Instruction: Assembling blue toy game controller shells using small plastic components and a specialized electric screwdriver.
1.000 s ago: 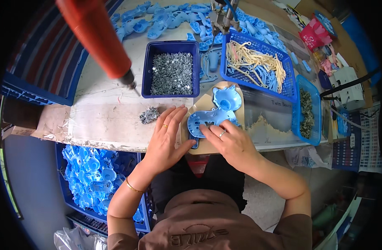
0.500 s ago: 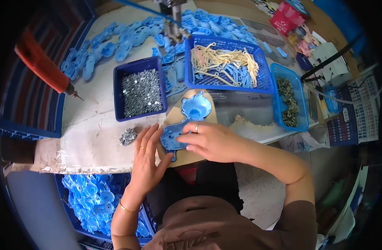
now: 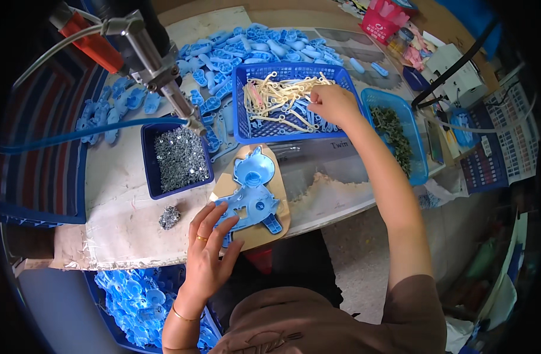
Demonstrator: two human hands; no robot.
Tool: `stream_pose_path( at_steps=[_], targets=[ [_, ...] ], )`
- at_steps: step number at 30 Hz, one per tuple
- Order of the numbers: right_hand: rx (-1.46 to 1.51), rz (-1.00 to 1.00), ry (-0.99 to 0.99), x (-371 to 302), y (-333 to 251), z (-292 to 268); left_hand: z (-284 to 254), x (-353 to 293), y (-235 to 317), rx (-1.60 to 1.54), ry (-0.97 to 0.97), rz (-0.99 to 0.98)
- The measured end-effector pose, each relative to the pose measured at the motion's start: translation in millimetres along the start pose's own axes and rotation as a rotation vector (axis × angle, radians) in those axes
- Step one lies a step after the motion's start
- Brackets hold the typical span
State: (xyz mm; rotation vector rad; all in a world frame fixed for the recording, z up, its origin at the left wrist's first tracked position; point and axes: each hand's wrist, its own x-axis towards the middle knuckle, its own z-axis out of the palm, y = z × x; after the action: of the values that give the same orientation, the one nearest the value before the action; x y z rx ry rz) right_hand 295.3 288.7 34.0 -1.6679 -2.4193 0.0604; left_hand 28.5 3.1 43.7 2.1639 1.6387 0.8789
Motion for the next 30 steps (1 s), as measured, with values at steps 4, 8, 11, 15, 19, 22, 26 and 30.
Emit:
stream_pose_path(
  at_steps=[4,8,11,15,19,22,26,30],
  targets=[
    [-0.025,0.065,-0.070,10,3,24,4,7,4,-0.053,-0.002,0.016],
    [0.121,0.058,-0.007,7,19,30,5,10,7,-0.054,-0.009,0.036],
    [0.144,0.106,0.133,-7,17,4,6,14,8,-0.064,-0.014,0.069],
    [0.338,-0.082,0.279,-57,-10,-41,9,27,17,-0.038,-0.010,0.113],
    [0.905,-0.340,-0.126,-112,-71,-57,24,54,30,-0.105,0.043,0.116],
    [0.981,-0.439,-0.163,-134,-85,-48,30,60,38,-0.270,-0.050,-0.066],
    [1.073,0.011,-0.199,-105,0,-48,28,49,30,-0.185,-0.123,-0.058],
    [0.001,0.251,0.275,-92,165,-28,27,47,34,-0.303,-0.142,-0.111]
  ],
)
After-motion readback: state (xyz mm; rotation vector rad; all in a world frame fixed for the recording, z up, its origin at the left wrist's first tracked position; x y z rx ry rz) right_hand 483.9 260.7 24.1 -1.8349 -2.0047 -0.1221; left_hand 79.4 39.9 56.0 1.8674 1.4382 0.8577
